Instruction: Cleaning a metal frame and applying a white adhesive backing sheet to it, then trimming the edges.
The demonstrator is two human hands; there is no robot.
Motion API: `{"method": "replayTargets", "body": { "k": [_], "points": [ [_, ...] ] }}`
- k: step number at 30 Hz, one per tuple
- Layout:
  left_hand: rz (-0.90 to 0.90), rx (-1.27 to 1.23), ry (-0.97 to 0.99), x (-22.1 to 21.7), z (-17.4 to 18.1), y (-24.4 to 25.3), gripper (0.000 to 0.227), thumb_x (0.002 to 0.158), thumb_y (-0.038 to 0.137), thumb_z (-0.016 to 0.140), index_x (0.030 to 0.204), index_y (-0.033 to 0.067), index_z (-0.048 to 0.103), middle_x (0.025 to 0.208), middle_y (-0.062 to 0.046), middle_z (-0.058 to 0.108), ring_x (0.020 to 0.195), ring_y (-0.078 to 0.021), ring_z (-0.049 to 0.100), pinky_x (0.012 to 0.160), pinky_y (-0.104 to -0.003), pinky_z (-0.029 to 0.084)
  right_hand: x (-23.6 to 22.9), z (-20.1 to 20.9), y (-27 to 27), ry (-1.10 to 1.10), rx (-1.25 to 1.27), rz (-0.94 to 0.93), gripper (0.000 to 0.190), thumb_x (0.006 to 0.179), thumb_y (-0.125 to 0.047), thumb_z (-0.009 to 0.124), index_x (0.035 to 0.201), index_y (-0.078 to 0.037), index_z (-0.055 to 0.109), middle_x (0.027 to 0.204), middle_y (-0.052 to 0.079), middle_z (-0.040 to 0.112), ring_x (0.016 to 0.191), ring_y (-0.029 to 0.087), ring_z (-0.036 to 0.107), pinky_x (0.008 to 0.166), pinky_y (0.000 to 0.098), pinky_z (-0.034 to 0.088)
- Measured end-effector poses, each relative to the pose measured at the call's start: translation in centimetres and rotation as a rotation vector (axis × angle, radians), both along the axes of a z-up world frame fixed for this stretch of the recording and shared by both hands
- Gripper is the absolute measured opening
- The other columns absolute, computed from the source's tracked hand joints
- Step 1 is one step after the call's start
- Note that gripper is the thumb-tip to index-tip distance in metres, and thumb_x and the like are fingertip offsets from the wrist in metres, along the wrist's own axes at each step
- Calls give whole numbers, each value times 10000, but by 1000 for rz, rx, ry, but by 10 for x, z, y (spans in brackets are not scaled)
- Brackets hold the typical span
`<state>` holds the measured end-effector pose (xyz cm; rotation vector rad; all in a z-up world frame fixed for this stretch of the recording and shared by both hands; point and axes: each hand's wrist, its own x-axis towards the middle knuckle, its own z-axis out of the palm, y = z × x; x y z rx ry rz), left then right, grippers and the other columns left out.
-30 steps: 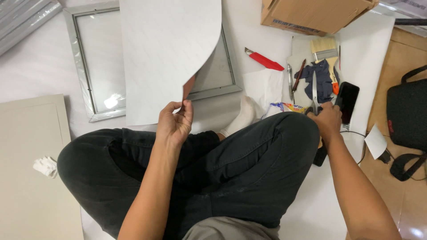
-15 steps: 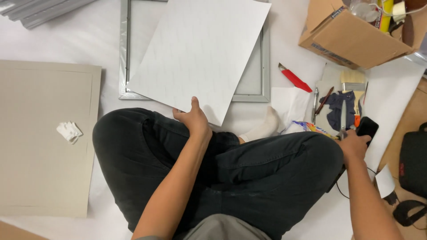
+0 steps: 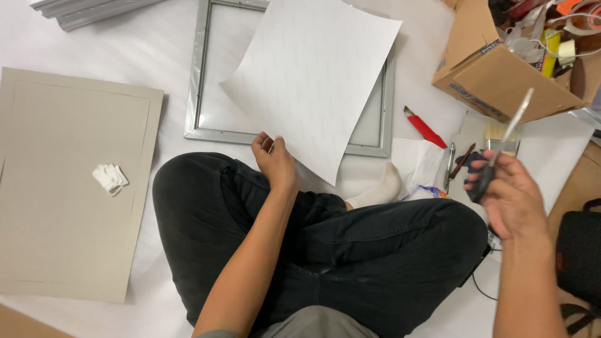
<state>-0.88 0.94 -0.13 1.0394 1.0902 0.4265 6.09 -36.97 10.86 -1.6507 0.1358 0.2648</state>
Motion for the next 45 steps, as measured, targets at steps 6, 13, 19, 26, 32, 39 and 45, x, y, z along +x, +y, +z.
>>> {"method": "replayTargets", "body": {
  "k": [6,13,19,26,32,39,45],
  "points": [
    [-114,290,-65,-3,-5,-18,416,869,-1,478,1280,56,488,1333,-166,549,1261,-298,569,1007,-414,502,-16,-5,147,130,183,128,526,791,-47,524,1316,-21,529,1064,106,559,873,179,556,730,313,513],
    [-170,636,-110,-2,-13,-29,449,810,-68,442,1241,37,516,1294,-178,486,1254,-397,541,966,-464,543,-6,-9,286,65,60,39,337,875,-275,843,1041,-18,700,600,23,461,465,128,490,405,283,496],
    [-191,647,-140,-5,-5,-27,425,823,-93,447,1225,23,524,1245,-149,483,1263,-386,543,1016,-451,527,24,-24,331,-83,-75,31,265,907,-276,792,948,-44,670,641,20,484,455,109,507,412,232,439],
    [-135,-34,-15,-11,-56,-38,554,897,148,658,1363,44,378,1302,-164,482,1255,-330,556,907,-434,581,-1,7,301,2,-73,-58,239,893,-186,675,1054,-10,690,752,19,517,567,74,519,445,231,513],
    [40,-743,-219,-9,-4,-47,429,959,110,674,1289,34,411,1135,-83,459,1030,-236,562,953,-416,570,-42,-8,210,126,96,-187,503,944,-178,549,1377,78,521,1001,119,594,788,164,598,605,278,536],
    [-75,-404,-125,-5,-45,-49,375,1014,125,607,1351,60,454,1180,-111,546,1023,-253,632,859,-446,605,-17,-29,114,86,-140,-144,288,976,-175,580,1190,10,632,917,112,638,703,171,628,532,282,555],
    [-62,26,-232,-1,-4,3,230,880,101,628,1096,89,551,915,-29,527,814,-124,522,654,-310,568,63,-89,-10,29,-878,138,303,965,-233,680,1123,20,733,888,198,744,772,283,743,615,403,585]
  ]
}}
